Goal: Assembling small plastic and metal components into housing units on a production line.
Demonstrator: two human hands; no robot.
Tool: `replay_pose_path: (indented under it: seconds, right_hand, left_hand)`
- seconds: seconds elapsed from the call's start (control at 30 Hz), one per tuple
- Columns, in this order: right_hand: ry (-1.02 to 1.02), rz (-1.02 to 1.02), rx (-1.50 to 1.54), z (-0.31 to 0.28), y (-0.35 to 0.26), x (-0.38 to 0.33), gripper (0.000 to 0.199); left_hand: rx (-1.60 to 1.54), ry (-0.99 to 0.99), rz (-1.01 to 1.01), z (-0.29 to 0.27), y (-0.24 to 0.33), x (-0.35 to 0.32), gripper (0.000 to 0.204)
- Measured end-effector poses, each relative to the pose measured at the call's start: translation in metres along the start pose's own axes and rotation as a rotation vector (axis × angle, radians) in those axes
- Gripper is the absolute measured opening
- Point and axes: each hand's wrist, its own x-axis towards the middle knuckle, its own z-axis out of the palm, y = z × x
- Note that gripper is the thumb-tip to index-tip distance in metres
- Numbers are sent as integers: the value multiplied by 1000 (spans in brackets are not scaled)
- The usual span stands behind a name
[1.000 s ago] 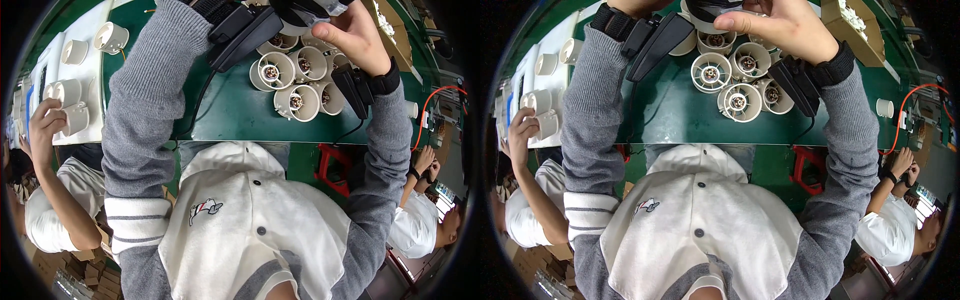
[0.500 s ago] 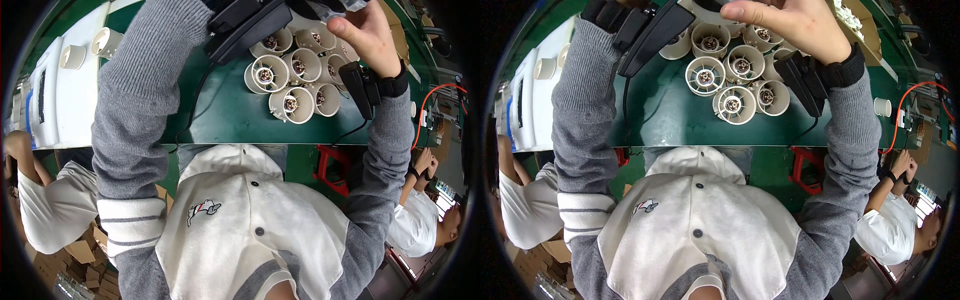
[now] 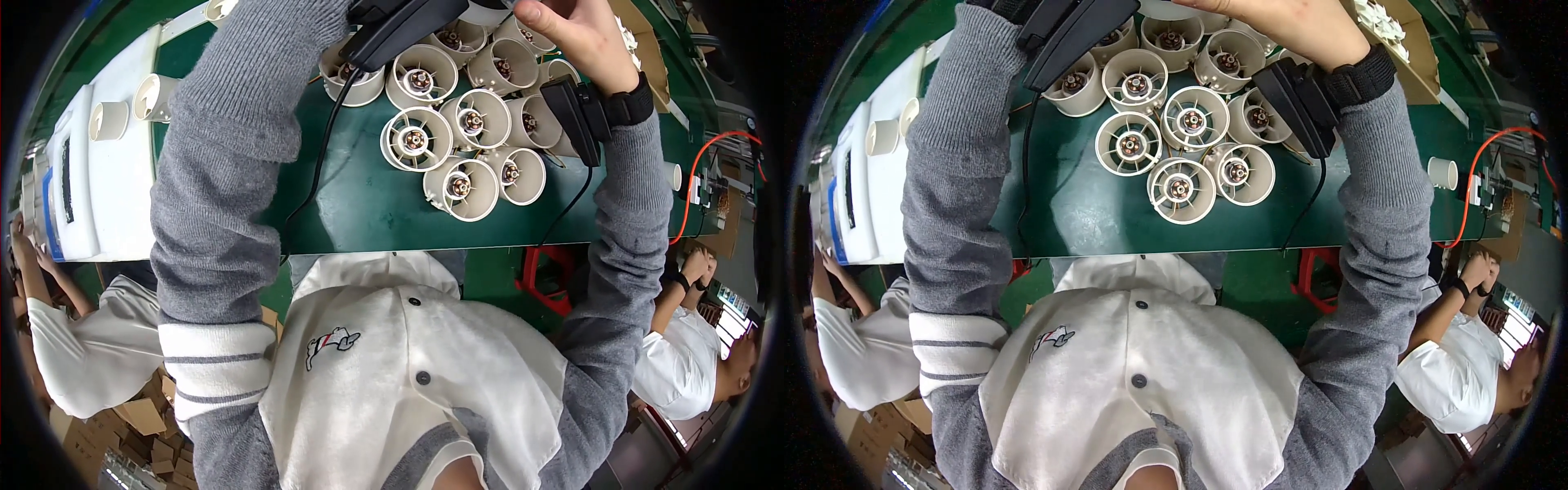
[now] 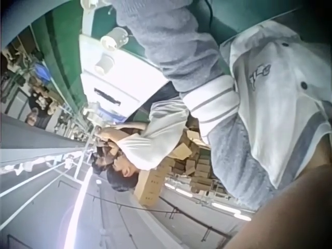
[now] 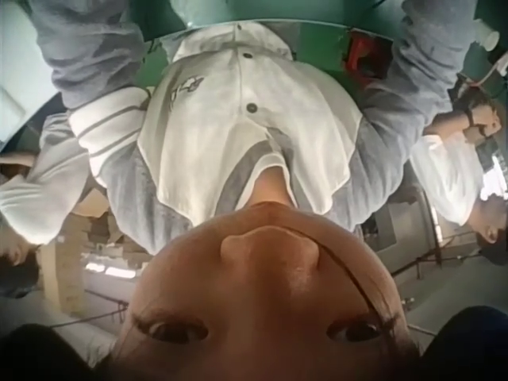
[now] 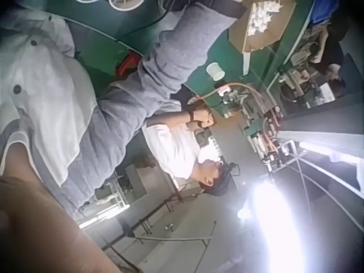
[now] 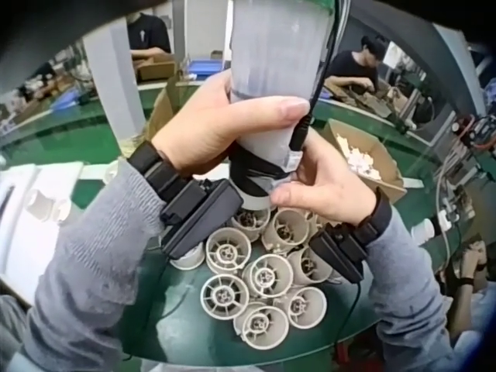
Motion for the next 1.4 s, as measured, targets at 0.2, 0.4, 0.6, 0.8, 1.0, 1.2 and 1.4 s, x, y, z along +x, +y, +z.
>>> replay_pose_path:
  seconds: [0.2, 0.4, 0.6, 0.8, 1.0, 1.2, 1.4]
  right_hand:
    - [-298, -470, 694, -1, 47, 15, 92]
    - [-307, -508, 707, 4, 45, 16, 94]
    - [15, 11, -14, -2, 2, -7, 94]
    - [19, 27, 95, -7, 7, -13, 91]
    - [-190, -276, 454, -4, 31, 0, 92]
    - [-7, -19, -42, 2, -4, -1, 91]
    - [-283, -374, 767, -6, 31, 24, 90]
  left_hand:
    - [19, -15, 6, 5, 1, 1, 52]
    - [16, -24, 19, 7, 2, 0, 55]
    - [41, -9, 21, 7, -3, 0, 54]
    - [22, -19, 21, 9, -9, 1, 52]
    - [-4, -2, 15, 8, -7, -3, 49]
    - [10, -23, 5, 1, 8, -4, 48]
    - [17, -78, 36, -6, 6, 15, 48]
